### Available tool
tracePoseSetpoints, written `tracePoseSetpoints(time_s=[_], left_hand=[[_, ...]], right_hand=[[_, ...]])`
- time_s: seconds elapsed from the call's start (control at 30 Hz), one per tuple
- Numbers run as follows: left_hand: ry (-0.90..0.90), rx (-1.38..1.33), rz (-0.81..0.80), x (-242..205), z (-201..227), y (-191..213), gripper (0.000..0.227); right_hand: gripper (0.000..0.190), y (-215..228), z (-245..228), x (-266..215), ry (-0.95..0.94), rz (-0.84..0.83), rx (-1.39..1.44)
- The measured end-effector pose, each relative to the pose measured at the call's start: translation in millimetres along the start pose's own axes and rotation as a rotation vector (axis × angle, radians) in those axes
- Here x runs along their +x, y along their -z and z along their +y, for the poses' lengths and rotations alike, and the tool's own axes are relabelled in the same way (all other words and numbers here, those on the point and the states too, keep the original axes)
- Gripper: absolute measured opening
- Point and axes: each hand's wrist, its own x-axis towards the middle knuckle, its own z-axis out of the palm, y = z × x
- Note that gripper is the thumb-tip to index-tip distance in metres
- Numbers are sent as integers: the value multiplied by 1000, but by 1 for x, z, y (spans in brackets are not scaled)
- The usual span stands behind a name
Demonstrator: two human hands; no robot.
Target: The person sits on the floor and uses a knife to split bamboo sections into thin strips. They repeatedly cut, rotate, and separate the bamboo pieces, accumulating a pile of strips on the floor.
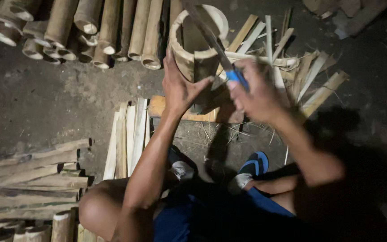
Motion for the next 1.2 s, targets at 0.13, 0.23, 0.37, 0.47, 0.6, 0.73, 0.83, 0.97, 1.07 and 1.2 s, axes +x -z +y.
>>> tracePoseSetpoints(time_s=[0.13,0.23,0.37,0.47,0.6,0.73,0.83,0.97,1.07,1.2], left_hand=[[-101,-19,2,-7,-17,-3,140],[-130,-30,-32,4,-16,-11,136],[-103,-78,-67,5,5,-36,122],[31,120,69,0,28,-60,123],[116,135,72,-8,42,-72,121],[83,114,84,-12,38,-73,123],[-138,53,206,-25,33,-75,138],[-223,143,361,-48,25,-69,147],[-73,72,205,-61,17,-51,137],[13,-91,79,-82,21,-38,143]], right_hand=[[24,-47,33,15,-286,-26,174],[26,-50,81,16,-347,-276,756],[28,-28,127,20,-360,-31,286],[40,10,132,26,-291,162,-267],[22,44,117,33,-279,66,-294],[22,51,103,31,-211,179,-590],[22,27,92,10,-449,111,-299],[16,-46,67,-43,-327,36,258],[27,-68,38,-72,-136,-30,330],[25,-63,23,-91,-200,-50,554]])
